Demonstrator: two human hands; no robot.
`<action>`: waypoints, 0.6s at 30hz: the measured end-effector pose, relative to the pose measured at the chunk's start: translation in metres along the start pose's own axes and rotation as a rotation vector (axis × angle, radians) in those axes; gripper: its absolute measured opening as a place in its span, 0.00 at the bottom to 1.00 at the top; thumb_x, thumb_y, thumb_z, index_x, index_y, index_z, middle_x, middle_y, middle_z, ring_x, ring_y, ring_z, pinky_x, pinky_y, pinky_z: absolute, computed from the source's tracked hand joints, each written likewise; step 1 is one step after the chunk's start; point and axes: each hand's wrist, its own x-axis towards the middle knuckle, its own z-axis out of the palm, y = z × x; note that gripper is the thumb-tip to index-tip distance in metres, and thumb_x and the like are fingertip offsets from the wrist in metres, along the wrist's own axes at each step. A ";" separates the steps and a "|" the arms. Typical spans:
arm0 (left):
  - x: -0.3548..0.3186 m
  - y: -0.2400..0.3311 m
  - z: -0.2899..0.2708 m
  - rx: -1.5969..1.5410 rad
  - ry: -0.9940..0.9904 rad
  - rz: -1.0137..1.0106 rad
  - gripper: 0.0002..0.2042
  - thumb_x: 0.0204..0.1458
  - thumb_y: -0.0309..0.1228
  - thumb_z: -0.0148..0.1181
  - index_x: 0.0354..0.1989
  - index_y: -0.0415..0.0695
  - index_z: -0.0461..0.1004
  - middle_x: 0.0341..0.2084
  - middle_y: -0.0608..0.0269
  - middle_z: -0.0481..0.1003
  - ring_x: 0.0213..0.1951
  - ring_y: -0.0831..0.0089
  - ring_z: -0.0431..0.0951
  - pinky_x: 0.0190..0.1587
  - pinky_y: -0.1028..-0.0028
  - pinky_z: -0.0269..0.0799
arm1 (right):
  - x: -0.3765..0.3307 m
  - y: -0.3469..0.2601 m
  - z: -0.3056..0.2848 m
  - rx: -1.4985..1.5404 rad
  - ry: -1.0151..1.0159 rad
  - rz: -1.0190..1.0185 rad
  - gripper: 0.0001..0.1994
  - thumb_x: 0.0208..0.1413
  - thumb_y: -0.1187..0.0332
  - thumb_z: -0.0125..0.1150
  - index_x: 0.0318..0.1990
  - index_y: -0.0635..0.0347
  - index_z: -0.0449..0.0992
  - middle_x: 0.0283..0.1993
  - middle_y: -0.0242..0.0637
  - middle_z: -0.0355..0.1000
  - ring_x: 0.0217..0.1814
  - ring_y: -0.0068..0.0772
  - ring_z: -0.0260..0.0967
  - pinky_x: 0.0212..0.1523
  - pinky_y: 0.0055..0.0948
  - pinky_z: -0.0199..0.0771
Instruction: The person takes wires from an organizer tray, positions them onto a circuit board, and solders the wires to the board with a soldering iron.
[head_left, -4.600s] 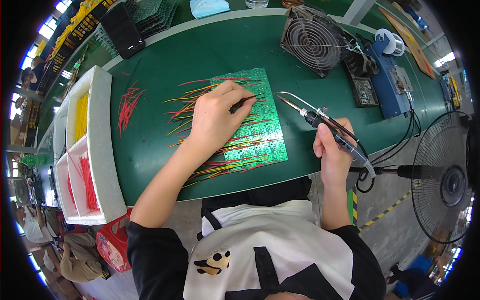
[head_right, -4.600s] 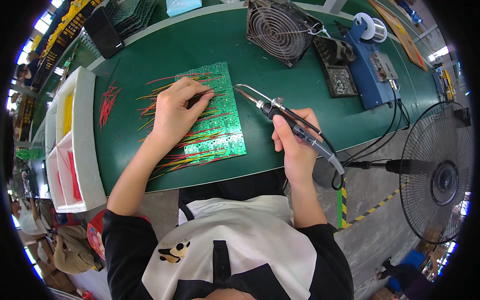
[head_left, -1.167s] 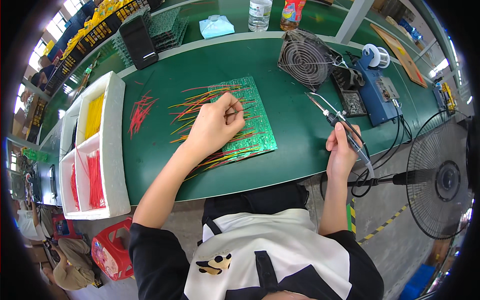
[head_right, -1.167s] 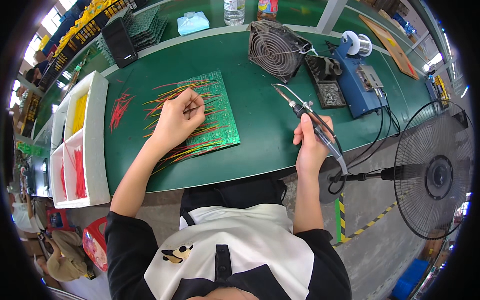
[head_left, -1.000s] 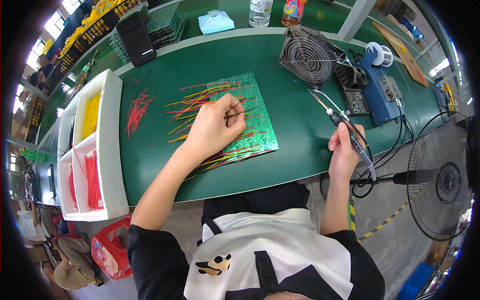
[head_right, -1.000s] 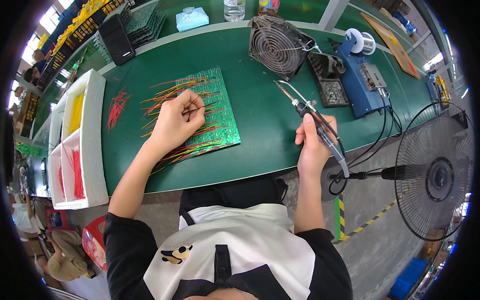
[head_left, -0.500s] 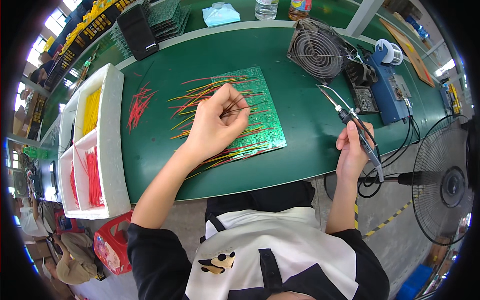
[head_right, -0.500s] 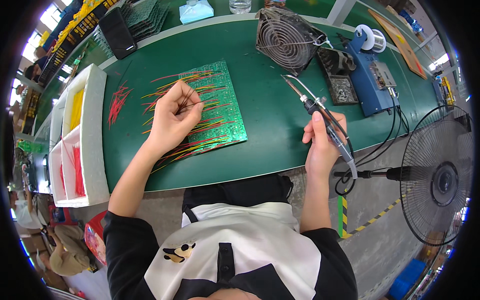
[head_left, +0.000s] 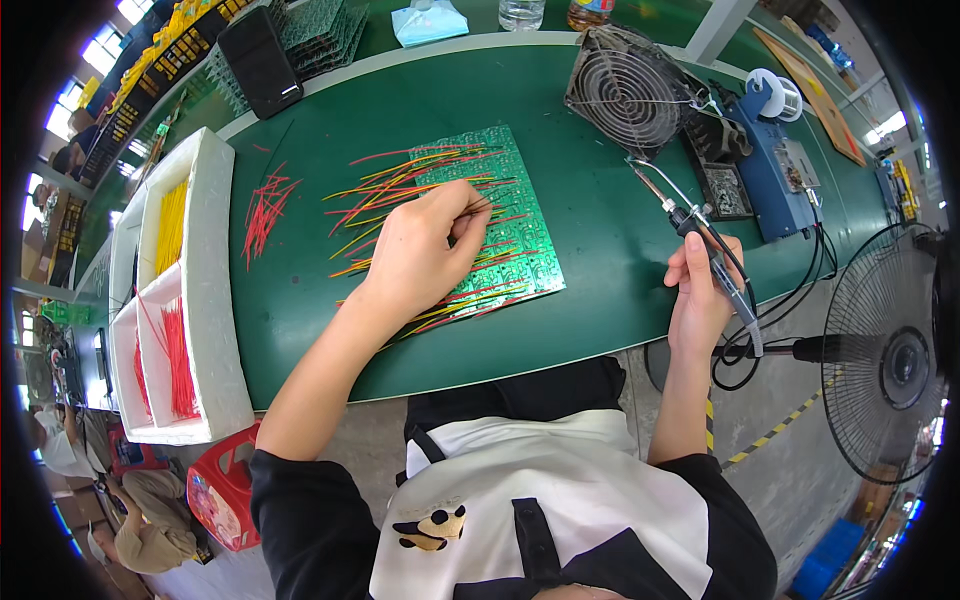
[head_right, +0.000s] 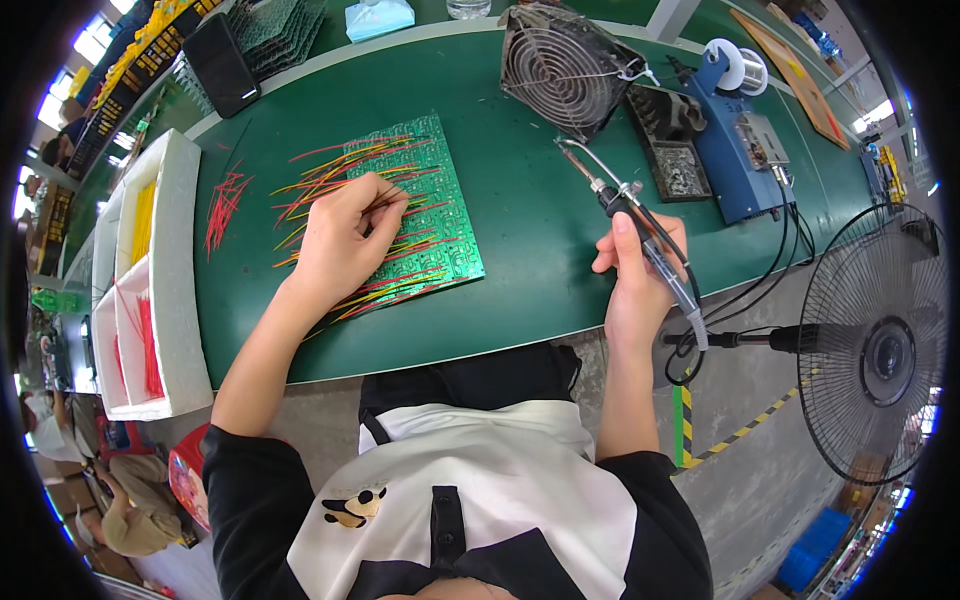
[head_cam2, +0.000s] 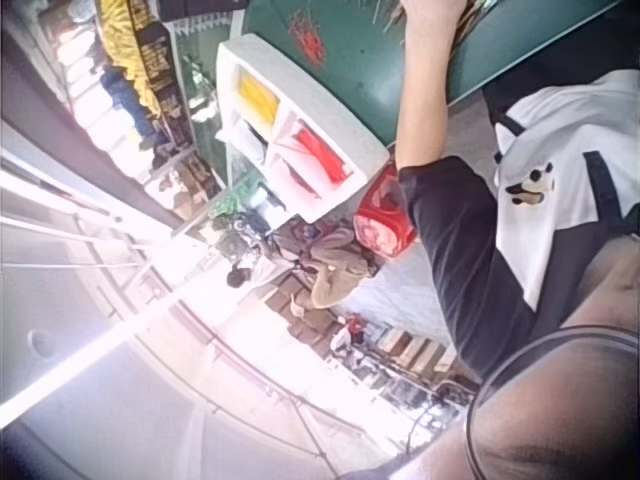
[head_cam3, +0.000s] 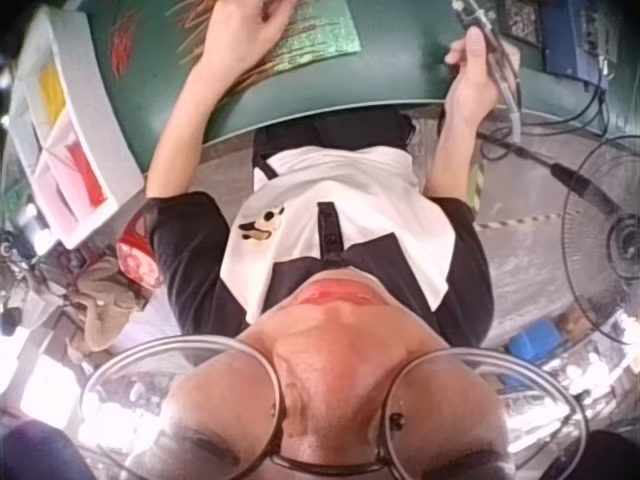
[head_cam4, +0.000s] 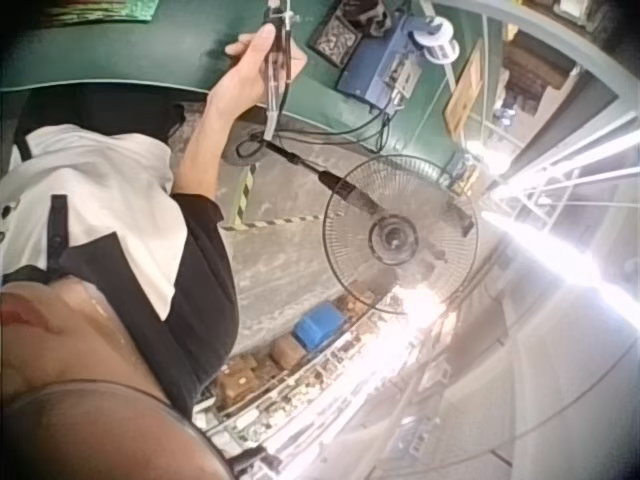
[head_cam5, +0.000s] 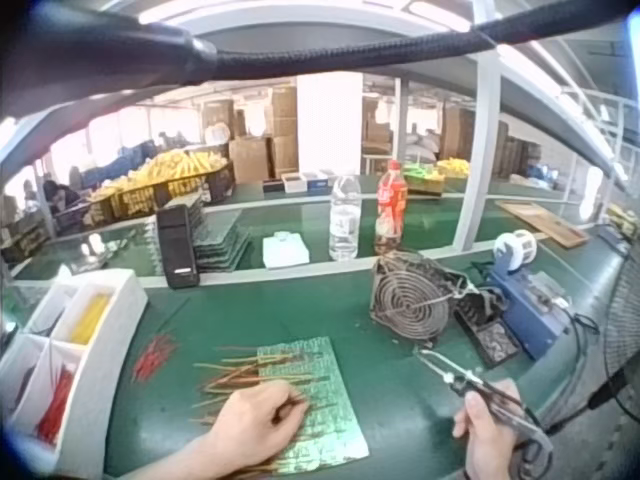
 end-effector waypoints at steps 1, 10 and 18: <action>0.000 -0.001 0.001 0.028 -0.026 0.024 0.03 0.46 0.22 0.57 0.27 0.37 0.70 0.18 0.62 0.70 0.16 0.80 0.63 0.19 0.79 0.58 | 0.000 0.000 -0.001 -0.003 0.000 0.000 0.06 0.54 0.70 0.56 0.31 0.60 0.66 0.20 0.34 0.65 0.17 0.18 0.59 0.18 0.16 0.59; 0.000 0.001 0.002 0.117 -0.097 0.073 0.03 0.46 0.26 0.56 0.26 0.42 0.68 0.18 0.62 0.72 0.18 0.66 0.72 0.20 0.71 0.65 | 0.001 0.001 -0.002 0.005 0.010 0.001 0.09 0.52 0.69 0.59 0.33 0.63 0.65 0.20 0.36 0.67 0.16 0.19 0.62 0.19 0.16 0.63; 0.001 -0.001 0.002 0.164 -0.108 0.043 0.04 0.47 0.27 0.58 0.26 0.40 0.71 0.17 0.61 0.73 0.17 0.70 0.71 0.21 0.74 0.65 | -0.015 -0.005 0.017 0.139 -0.096 0.099 0.08 0.52 0.72 0.58 0.34 0.64 0.65 0.20 0.36 0.67 0.16 0.19 0.61 0.18 0.16 0.61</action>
